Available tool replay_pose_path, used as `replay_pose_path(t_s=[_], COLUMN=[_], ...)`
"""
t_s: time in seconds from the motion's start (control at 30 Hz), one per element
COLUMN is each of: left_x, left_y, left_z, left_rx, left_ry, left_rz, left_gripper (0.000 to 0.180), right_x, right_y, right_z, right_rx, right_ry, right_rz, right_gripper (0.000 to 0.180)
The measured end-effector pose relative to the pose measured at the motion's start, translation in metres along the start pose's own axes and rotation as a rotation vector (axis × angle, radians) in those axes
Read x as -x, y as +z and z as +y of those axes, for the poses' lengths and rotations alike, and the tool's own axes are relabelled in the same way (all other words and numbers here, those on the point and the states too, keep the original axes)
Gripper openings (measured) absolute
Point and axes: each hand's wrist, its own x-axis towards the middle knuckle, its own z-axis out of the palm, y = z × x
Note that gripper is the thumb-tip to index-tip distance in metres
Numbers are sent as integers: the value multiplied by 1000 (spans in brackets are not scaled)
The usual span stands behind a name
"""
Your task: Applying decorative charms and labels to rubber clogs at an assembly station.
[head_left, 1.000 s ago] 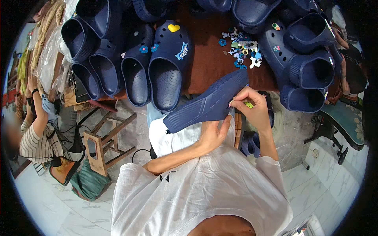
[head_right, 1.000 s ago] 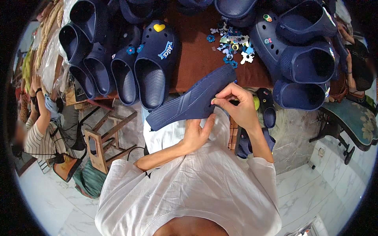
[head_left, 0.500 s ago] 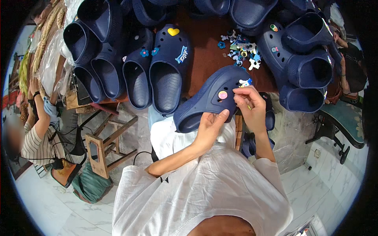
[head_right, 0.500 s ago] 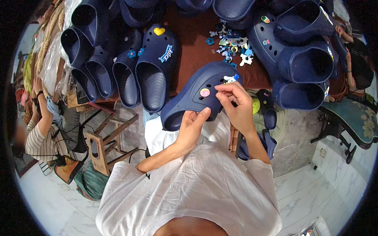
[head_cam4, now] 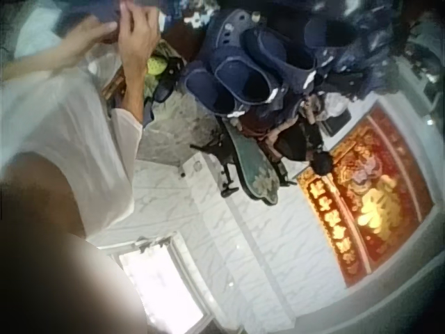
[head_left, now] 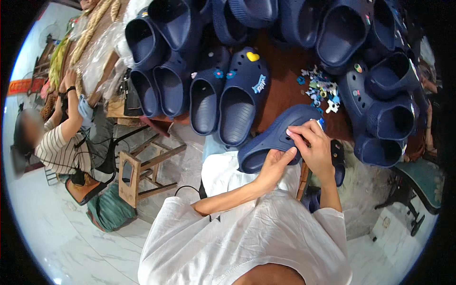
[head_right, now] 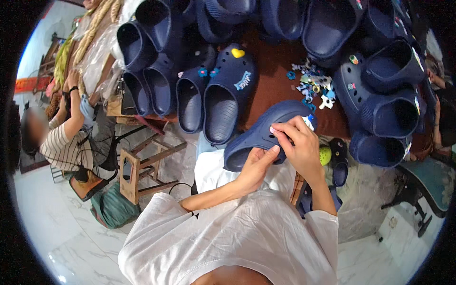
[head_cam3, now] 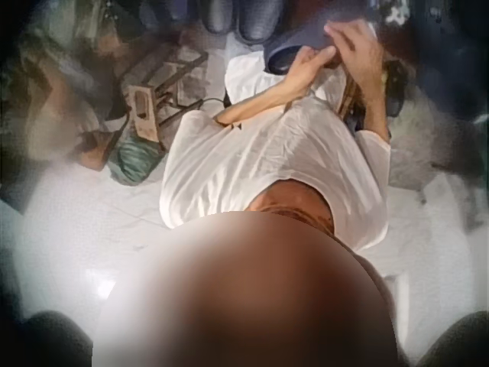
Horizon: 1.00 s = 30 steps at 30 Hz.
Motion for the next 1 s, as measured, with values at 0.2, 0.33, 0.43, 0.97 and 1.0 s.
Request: replay_pose_path(t_s=[0.2,0.33,0.43,0.97,1.0], left_x=[-7,-17,-24,17,30], left_y=[-2,-14,-24,-17,-3], left_z=[19,29,27,74,97], left_rx=[218,382,611,559,384], left_ry=[-84,-52,-103,251,196], left_rz=[15,-32,-46,-392,-187], left_gripper=[29,29,24,23,36], right_x=[12,37,62,45,38], right_y=[2,8,27,71,72], right_z=[5,23,41,-24,-25], right_rx=[-125,-226,-589,-863,-877], right_ry=[40,163,354,153,141], right_rz=[212,466,482,-153,-210], right_gripper=[16,17,42,80,78])
